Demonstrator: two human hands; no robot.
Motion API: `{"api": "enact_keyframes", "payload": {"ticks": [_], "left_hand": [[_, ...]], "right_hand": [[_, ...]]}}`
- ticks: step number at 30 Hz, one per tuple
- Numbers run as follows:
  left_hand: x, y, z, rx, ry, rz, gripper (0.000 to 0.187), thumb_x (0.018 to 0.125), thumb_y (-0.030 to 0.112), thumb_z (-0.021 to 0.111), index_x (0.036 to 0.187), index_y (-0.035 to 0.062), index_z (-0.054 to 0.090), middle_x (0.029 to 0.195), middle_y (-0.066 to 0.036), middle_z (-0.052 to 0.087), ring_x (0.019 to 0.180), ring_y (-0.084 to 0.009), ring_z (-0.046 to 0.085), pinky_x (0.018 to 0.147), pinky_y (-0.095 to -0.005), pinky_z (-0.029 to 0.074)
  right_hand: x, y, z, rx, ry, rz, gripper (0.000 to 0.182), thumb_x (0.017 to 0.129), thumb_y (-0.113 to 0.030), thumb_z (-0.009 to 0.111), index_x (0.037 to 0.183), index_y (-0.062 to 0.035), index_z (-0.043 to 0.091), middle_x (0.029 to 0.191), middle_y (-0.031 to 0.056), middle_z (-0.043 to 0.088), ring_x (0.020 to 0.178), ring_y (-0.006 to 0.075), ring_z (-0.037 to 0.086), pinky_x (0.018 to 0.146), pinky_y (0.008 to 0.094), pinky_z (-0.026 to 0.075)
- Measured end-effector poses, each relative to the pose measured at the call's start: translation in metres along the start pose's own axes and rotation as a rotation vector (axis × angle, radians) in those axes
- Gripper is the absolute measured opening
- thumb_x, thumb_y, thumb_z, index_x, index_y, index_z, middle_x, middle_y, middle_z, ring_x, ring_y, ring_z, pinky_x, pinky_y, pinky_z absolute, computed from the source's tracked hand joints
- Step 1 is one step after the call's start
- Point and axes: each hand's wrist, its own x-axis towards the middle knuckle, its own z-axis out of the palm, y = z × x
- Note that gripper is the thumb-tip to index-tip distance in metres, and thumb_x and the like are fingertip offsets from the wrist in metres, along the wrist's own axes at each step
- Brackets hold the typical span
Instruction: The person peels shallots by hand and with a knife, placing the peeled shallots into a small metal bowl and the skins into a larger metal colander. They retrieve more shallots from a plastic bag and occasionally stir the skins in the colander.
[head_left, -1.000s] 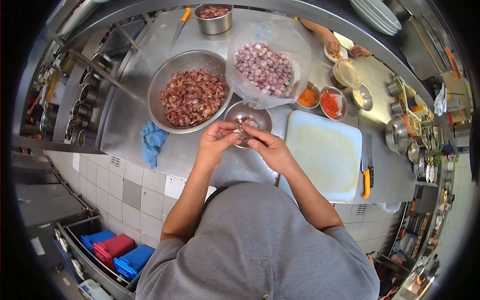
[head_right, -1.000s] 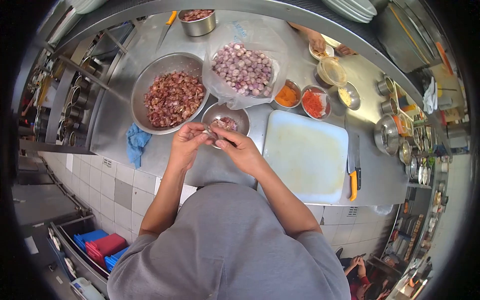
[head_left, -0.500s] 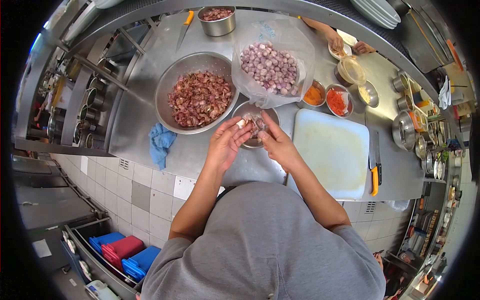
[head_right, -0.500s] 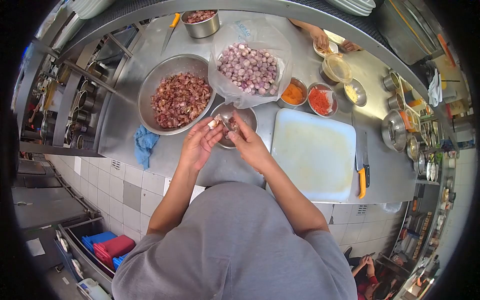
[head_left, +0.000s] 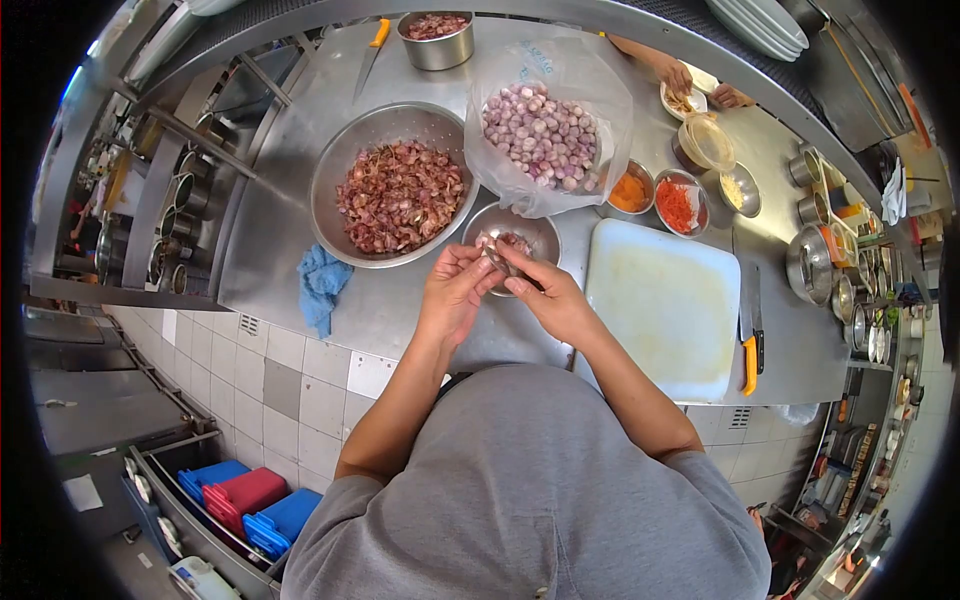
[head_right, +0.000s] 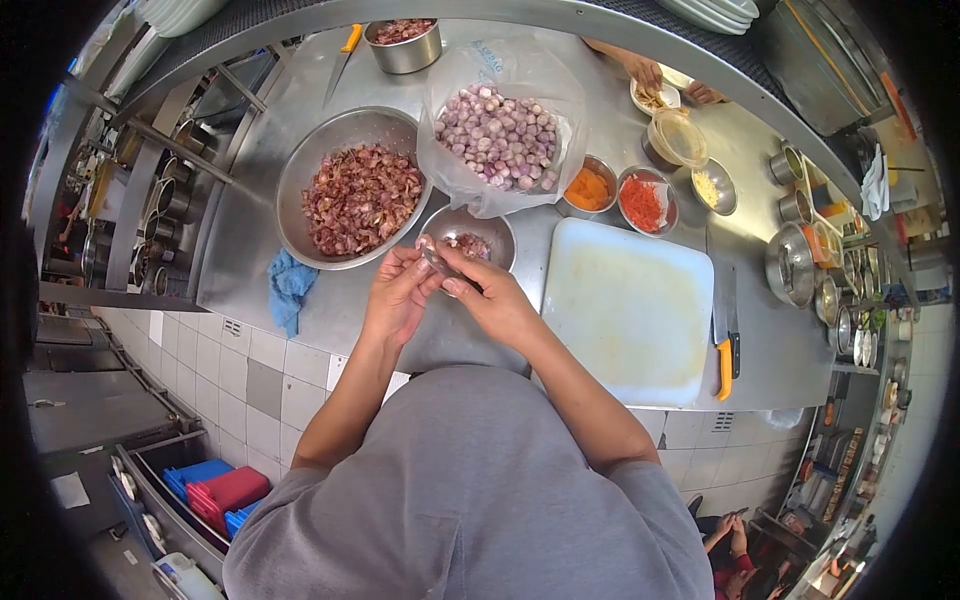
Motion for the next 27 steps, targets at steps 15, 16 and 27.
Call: {"api": "enact_keyframes", "payload": {"ticks": [15,16,27], "left_hand": [[0.002,-0.003,-0.007,0.007,0.019,-0.088,0.021,0.094,0.004,0.056,0.114,0.0036,0.062,0.114,-0.008,0.065,0.104,-0.0209,0.064,0.09,-0.0344,0.054],[0.002,-0.003,-0.008,0.006,0.019,-0.087,0.021,0.094,0.004,0.056,0.114,0.0036,0.062,0.114,-0.008,0.065,0.104,-0.0209,0.064,0.09,-0.0344,0.054],[0.001,0.0,-0.004,-0.114,0.07,-0.075,0.014,0.093,0.006,0.061,0.107,0.0053,0.059,0.109,-0.01,0.066,0.104,-0.0215,0.065,0.089,-0.0344,0.054]], "right_hand": [[-0.003,-0.014,0.001,0.566,-0.022,0.51,0.041,0.101,-0.023,0.053,0.142,-0.0233,0.049,0.073,-0.008,0.038,0.061,0.0032,0.032,0.045,0.0177,0.024],[-0.003,-0.012,0.001,0.565,-0.023,0.511,0.041,0.101,-0.023,0.053,0.142,-0.0233,0.049,0.073,-0.008,0.038,0.061,0.0032,0.032,0.045,0.0177,0.024],[-0.001,-0.011,0.003,0.225,0.085,0.436,0.056,0.1,-0.02,0.054,0.15,-0.0124,0.032,0.099,0.0004,0.058,0.08,0.0083,0.053,0.067,0.0224,0.046]]}}
